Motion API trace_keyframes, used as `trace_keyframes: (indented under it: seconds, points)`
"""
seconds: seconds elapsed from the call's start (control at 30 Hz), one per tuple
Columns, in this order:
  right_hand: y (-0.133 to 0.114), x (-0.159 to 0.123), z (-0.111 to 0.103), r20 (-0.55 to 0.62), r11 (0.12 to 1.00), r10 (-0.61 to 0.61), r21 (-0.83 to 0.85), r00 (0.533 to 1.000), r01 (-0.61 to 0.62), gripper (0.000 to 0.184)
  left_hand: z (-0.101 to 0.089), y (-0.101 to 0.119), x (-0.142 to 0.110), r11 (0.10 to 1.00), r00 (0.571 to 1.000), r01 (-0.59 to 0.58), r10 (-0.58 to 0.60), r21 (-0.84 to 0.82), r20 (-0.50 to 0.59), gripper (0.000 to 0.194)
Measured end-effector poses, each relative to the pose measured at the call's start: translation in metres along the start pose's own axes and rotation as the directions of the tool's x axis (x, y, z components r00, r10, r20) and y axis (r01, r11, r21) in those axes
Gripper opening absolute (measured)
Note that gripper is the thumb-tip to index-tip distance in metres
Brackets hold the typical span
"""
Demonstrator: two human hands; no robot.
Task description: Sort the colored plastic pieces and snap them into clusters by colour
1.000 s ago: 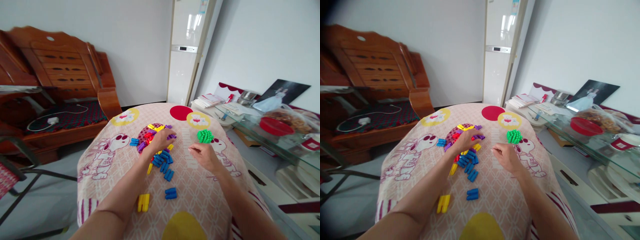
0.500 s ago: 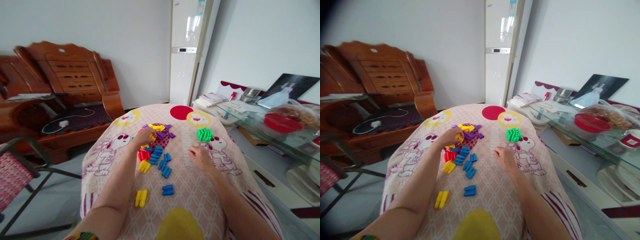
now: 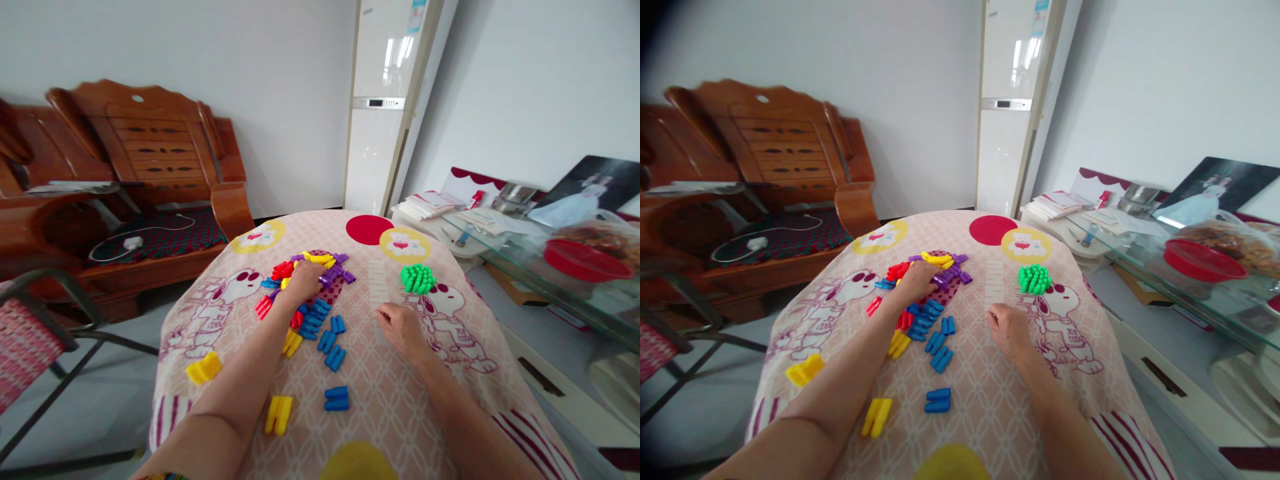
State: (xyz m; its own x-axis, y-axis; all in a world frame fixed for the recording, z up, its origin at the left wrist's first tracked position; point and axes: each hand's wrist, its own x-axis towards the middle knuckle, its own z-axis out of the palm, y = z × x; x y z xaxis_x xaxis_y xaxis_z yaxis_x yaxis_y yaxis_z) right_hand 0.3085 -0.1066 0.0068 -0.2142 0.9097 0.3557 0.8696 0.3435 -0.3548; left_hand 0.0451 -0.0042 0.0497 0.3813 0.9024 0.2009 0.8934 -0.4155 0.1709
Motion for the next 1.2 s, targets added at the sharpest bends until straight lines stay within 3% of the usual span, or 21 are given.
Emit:
trace_keyframes:
  seconds: [0.1,0.2,0.37,0.5,0.63,0.87,1.03,1.1,1.2]
  points:
    - [0.0,0.0,0.001,-0.019,0.999,0.012,0.048,1.0,-0.011,0.027,0.005,0.005,0.001,0.999,1.0,0.006,-0.006,-0.032,-0.01,0.02]
    - [-0.004,0.001,0.0,-0.043,0.974,0.052,0.224,0.998,-0.041,0.025,0.003,0.018,-0.001,0.97,0.996,-0.051,0.033,-0.239,-0.077,0.021]
    - [-0.013,0.004,-0.002,-0.001,0.846,0.178,0.511,0.984,-0.153,0.043,0.005,0.062,-0.008,0.763,0.966,-0.204,0.259,-0.613,0.002,0.022]
    - [-0.014,0.005,-0.005,0.042,0.776,0.203,0.602,0.978,-0.187,0.046,0.007,0.079,-0.014,0.671,0.933,-0.202,0.353,-0.714,0.068,0.025]
    - [-0.011,0.006,-0.007,0.126,0.708,0.248,0.653,0.96,-0.268,0.033,0.01,0.077,-0.016,0.661,0.918,-0.186,0.381,-0.727,0.111,0.019]
    - [-0.012,0.004,-0.003,0.196,0.506,0.349,0.783,0.916,-0.361,0.037,0.014,0.072,-0.015,0.57,0.935,-0.076,0.326,-0.818,0.14,0.025]
    - [-0.006,0.007,-0.01,0.121,0.374,0.467,0.871,0.876,-0.32,0.039,0.009,0.055,-0.013,0.65,0.943,-0.008,0.258,-0.76,0.211,0.022]
    - [0.0,0.008,-0.013,0.103,0.349,0.506,0.883,0.856,-0.313,0.042,0.007,0.045,-0.012,0.659,0.947,0.059,0.201,-0.75,0.251,0.024]
    - [0.004,0.006,-0.013,0.141,0.391,0.485,0.848,0.863,-0.358,0.043,0.007,0.036,-0.01,0.681,0.963,0.087,0.13,-0.727,0.238,0.026]
